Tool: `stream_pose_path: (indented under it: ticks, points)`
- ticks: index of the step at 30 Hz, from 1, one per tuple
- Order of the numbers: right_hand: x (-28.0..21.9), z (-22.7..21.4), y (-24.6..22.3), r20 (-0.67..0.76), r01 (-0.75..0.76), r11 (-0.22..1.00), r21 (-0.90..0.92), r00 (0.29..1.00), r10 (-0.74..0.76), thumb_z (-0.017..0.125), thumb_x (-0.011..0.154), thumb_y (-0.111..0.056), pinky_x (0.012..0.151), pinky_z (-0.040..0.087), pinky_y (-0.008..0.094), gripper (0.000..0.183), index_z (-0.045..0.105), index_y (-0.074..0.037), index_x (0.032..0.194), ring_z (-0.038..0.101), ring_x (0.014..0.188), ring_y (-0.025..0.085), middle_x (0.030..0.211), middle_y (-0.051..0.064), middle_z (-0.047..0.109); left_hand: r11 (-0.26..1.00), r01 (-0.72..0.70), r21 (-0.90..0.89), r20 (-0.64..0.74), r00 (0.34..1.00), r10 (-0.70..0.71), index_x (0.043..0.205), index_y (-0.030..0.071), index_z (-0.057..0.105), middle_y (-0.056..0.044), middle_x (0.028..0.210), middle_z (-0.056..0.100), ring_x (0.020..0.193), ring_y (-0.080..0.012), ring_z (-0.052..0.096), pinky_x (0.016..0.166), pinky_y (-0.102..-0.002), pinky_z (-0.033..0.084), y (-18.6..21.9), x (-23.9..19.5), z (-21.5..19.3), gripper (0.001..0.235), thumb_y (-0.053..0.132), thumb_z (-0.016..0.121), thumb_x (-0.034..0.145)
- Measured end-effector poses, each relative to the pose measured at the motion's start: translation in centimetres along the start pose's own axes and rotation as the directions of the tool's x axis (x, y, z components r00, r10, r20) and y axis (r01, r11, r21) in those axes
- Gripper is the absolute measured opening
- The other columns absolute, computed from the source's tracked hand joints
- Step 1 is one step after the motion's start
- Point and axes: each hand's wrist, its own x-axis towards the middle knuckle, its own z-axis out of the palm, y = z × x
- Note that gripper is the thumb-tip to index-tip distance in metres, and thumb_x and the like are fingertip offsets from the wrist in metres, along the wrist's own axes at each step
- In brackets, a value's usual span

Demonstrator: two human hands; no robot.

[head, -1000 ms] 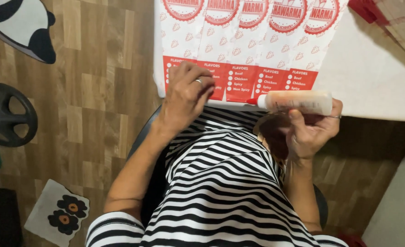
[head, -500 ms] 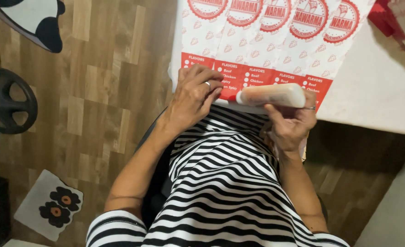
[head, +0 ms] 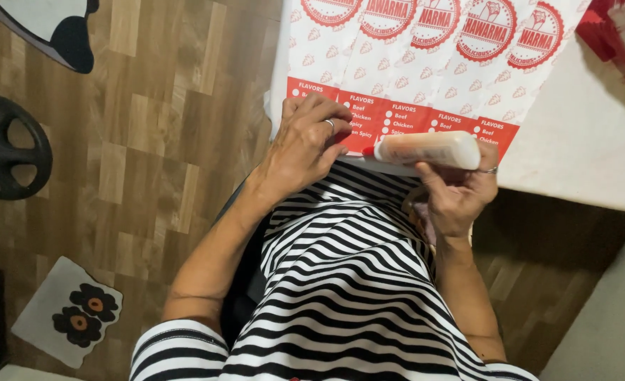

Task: Folding and gluing the bottom edges of paper food wrappers to assemble them.

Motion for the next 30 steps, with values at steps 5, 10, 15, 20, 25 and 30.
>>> stream_pose_path:
  ticks: [5,10,15,20,25,30]
  points:
    - [0.3,3.2,-1.4,0.054,0.004,1.000,-0.018,0.999,-0.003,0.085,0.083,0.011,0.088,0.057,0.046,0.050,0.052,0.011,0.120,0.069,0.104,0.031,0.103,0.025,0.068,1.000,-0.006,0.002,0.078,0.997,0.006,0.105,0.005,0.074,-0.005,0.117,0.069,0.111,-0.0273,0.059,0.094,-0.043,0.035,0.3,-0.2,-0.6,0.039,0.012,0.092,0.070]
    - [1.2,4.5,-2.1,0.076,0.049,0.998,-0.041,0.996,-0.046,0.088,0.079,0.013,0.084,0.058,0.047,0.050,0.054,0.013,0.116,0.071,0.097,0.031,0.099,0.027,0.069,1.000,0.000,0.003,0.094,0.996,-0.001,0.107,0.005,0.073,-0.005,0.119,0.068,0.113,-0.0275,0.058,0.095,-0.044,0.035,0.4,-0.2,-0.7,0.044,0.010,0.093,0.068]
    - [0.5,1.2,-1.3,0.092,0.096,0.978,-0.184,0.993,-0.080,0.089,0.082,0.009,0.088,0.056,0.050,0.050,0.054,0.013,0.118,0.070,0.104,0.037,0.106,0.028,0.066,1.000,-0.013,-0.002,0.032,0.999,0.013,0.106,0.007,0.074,-0.004,0.117,0.069,0.111,-0.0263,0.059,0.094,-0.043,0.035,0.2,-0.5,-0.1,0.034,0.014,0.089,0.076]
    - [-0.2,-1.7,0.3,0.001,0.075,0.988,-0.136,0.997,-0.076,0.090,0.085,0.000,0.090,0.056,0.046,0.053,0.052,0.014,0.120,0.069,0.102,0.031,0.104,0.026,0.064,1.000,0.017,0.005,-0.048,0.999,-0.016,0.098,0.008,0.075,-0.002,0.109,0.070,0.106,-0.0236,0.060,0.094,-0.040,0.035,0.0,-0.5,1.0,0.023,0.014,0.087,0.080]
    - [-0.7,0.5,-0.6,-0.022,0.068,0.989,-0.132,0.997,-0.071,0.088,0.085,0.003,0.090,0.055,0.044,0.050,0.053,0.013,0.120,0.067,0.103,0.029,0.104,0.024,0.066,1.000,0.027,0.009,-0.079,0.997,-0.026,0.096,0.006,0.074,-0.003,0.107,0.070,0.106,-0.0243,0.061,0.094,-0.040,0.036,0.4,-0.4,1.2,0.019,0.009,0.085,0.080]
    - [0.3,3.3,-2.0,0.009,0.065,0.985,-0.158,0.998,-0.065,0.088,0.085,0.006,0.087,0.056,0.046,0.049,0.054,0.013,0.118,0.068,0.102,0.031,0.101,0.026,0.067,0.999,0.029,0.022,-0.085,0.996,-0.027,0.096,0.008,0.075,-0.001,0.107,0.069,0.108,-0.0228,0.060,0.094,-0.039,0.036,0.1,-0.7,1.5,0.015,0.000,0.076,0.083]
